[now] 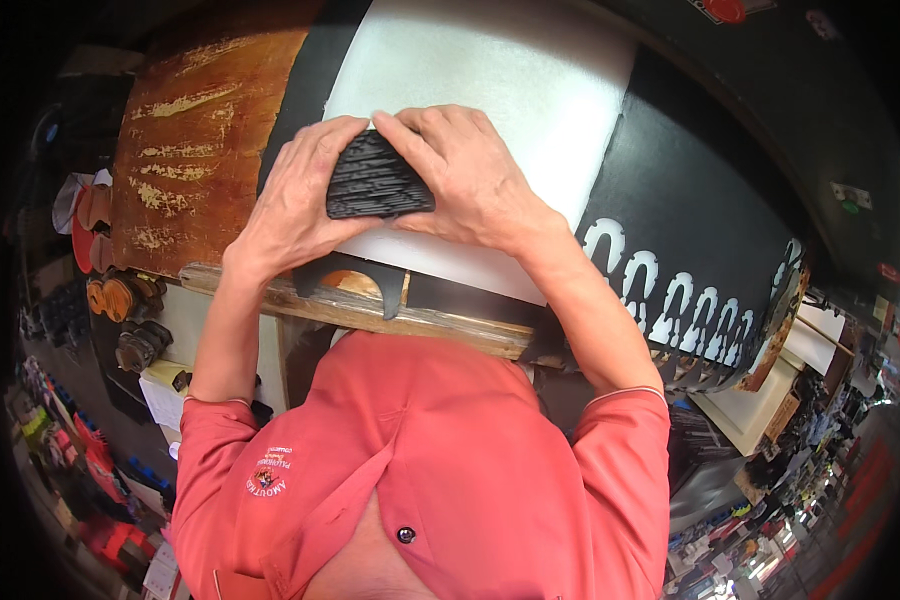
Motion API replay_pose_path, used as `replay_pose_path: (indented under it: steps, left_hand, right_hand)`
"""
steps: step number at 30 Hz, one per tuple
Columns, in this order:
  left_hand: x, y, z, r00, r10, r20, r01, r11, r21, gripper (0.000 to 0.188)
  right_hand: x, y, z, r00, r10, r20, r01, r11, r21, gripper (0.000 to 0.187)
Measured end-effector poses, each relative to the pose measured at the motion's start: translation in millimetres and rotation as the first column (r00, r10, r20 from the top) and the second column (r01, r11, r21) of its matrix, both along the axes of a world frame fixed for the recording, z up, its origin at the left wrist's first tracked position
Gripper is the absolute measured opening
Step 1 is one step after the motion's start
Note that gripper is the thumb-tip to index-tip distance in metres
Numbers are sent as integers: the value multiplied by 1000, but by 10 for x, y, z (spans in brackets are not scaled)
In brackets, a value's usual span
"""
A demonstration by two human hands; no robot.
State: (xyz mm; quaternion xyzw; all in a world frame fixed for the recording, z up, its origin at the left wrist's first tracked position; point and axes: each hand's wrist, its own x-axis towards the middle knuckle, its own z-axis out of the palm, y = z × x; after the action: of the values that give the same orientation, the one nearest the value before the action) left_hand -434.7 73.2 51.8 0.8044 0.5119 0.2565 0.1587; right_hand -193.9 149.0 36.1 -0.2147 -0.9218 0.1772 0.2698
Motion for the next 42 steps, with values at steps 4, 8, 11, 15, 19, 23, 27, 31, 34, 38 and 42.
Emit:
replay_pose_path:
  steps: [4, 8, 11, 15, 19, 23, 27, 31, 34, 38, 42]
  left_hand:
    - [-21, -13, -110, 999, -45, 20, 44, 998, 41, 99]
    - [-37, -20, -134, 1000, -28, -8, 28, 999, 28, 109]
    - [-16, -16, -120, 1000, -23, -11, 23, 998, 63, 115]
    - [-9, -10, -123, 994, 69, -90, -60, 993, 102, 123]
    - [-24, -41, -173, 998, 25, -49, -23, 998, 50, 120]
    - [-13, 4, -198, 999, 23, -26, -22, 999, 27, 107]
    - [18, 8, -90, 1000, 21, -21, -19, 998, 53, 99]
    - [64, -75, 4, 999, 34, -4, -33, 989, 147, 110]
    - [97, 9, -92, 999, 31, -31, -29, 996, 82, 109]
    - [63, 22, -207, 998, 33, -50, -26, 991, 132, 116]
    - [52, -11, -252, 999, 31, -21, -27, 986, 167, 121]
  right_hand:
    - [167, 49, -242, 993, 34, -116, -43, 996, -78, 113]
    - [354, 162, -359, 944, -202, -263, 127, 953, -277, 138]
    - [197, 87, -484, 908, -273, -320, 79, 858, -507, 140]
    - [46, -58, -557, 946, -78, -314, -74, 892, -446, 138]
    - [152, 2, -413, 918, -221, -331, 82, 918, -388, 143]
    - [-3, 8, -266, 997, -71, -7, 71, 997, -36, 126]
    - [-31, -10, -84, 993, -75, 88, 80, 995, -63, 117]
    - [53, -107, 26, 986, -136, 98, 132, 990, 48, 118]
    - [34, -152, 62, 961, -146, 233, 136, 989, 58, 124]
    - [-22, -176, 187, 927, -147, 345, 127, 989, 78, 128]
    - [-224, -184, 226, 958, -154, 242, 131, 985, 111, 126]
